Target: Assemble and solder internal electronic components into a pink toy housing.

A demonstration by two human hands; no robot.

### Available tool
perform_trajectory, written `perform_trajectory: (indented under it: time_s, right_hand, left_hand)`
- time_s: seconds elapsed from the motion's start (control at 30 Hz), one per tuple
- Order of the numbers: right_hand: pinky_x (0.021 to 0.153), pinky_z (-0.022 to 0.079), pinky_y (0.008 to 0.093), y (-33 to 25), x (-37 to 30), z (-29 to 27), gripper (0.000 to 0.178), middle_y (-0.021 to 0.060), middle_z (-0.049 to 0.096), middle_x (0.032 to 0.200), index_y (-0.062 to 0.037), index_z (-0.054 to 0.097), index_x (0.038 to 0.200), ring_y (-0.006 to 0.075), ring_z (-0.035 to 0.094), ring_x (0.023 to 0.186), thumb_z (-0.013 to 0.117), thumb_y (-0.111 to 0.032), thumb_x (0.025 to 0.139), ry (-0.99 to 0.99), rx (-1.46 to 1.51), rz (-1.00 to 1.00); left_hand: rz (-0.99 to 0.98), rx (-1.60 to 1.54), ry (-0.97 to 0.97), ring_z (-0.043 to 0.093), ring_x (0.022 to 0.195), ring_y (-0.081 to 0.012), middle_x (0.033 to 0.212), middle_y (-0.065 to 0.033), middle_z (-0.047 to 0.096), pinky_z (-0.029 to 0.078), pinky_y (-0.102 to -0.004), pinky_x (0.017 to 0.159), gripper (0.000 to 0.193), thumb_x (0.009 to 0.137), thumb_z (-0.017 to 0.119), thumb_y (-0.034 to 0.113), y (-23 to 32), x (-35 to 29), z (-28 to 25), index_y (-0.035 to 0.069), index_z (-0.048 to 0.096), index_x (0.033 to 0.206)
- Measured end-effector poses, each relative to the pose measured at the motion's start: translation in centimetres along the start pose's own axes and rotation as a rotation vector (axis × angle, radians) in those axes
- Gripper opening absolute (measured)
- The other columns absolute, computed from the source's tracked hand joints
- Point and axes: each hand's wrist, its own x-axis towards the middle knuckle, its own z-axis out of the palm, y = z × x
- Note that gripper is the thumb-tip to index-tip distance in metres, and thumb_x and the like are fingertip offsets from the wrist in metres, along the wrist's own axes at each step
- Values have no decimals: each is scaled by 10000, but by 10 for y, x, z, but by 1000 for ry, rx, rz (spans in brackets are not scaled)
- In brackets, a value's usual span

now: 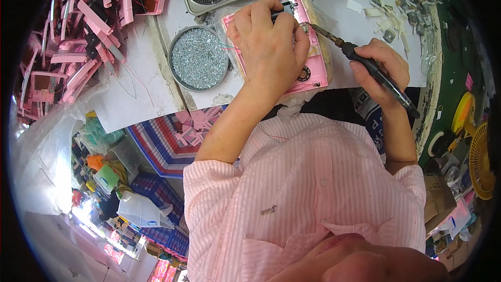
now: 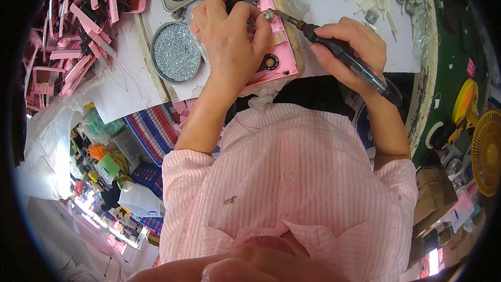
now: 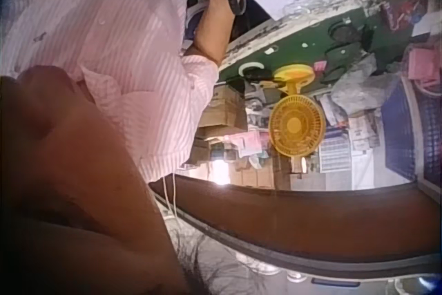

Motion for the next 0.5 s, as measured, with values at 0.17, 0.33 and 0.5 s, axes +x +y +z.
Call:
perform_trajectory:
  time_s: [0.17, 0.33, 0.5]
  right_hand:
    - [546, 420, 293, -2, 0, 1, 264, 73, 613, 715, -29, 691, 1005, 192, 557, 590, 827, -91, 788, 0, 17, 19]
    - [533, 416, 294, 1, 0, 4, 270, 77, 609, 709, -21, 687, 1013, 195, 555, 578, 822, -74, 785, -10, -3, -26]
    - [555, 395, 305, 5, 0, 5, 272, 108, 606, 750, 41, 650, 1040, 195, 549, 621, 773, 32, 798, -65, -30, -194]
  left_hand:
    - [9, 13, 3, 513, 1064, -332, 1108, -99, 591, 313, -495, 890, 142, 697, 727, 144, 1, 1, 0, 56, 679, 798]
    - [8, 36, -16, 507, 1072, -332, 1113, -103, 587, 308, -493, 895, 157, 702, 723, 156, 2, 2, -1, 47, 684, 807]
    - [19, 57, -14, 499, 1077, -333, 1117, -104, 578, 304, -491, 899, 171, 703, 725, 160, 3, 2, 1, 38, 677, 812]
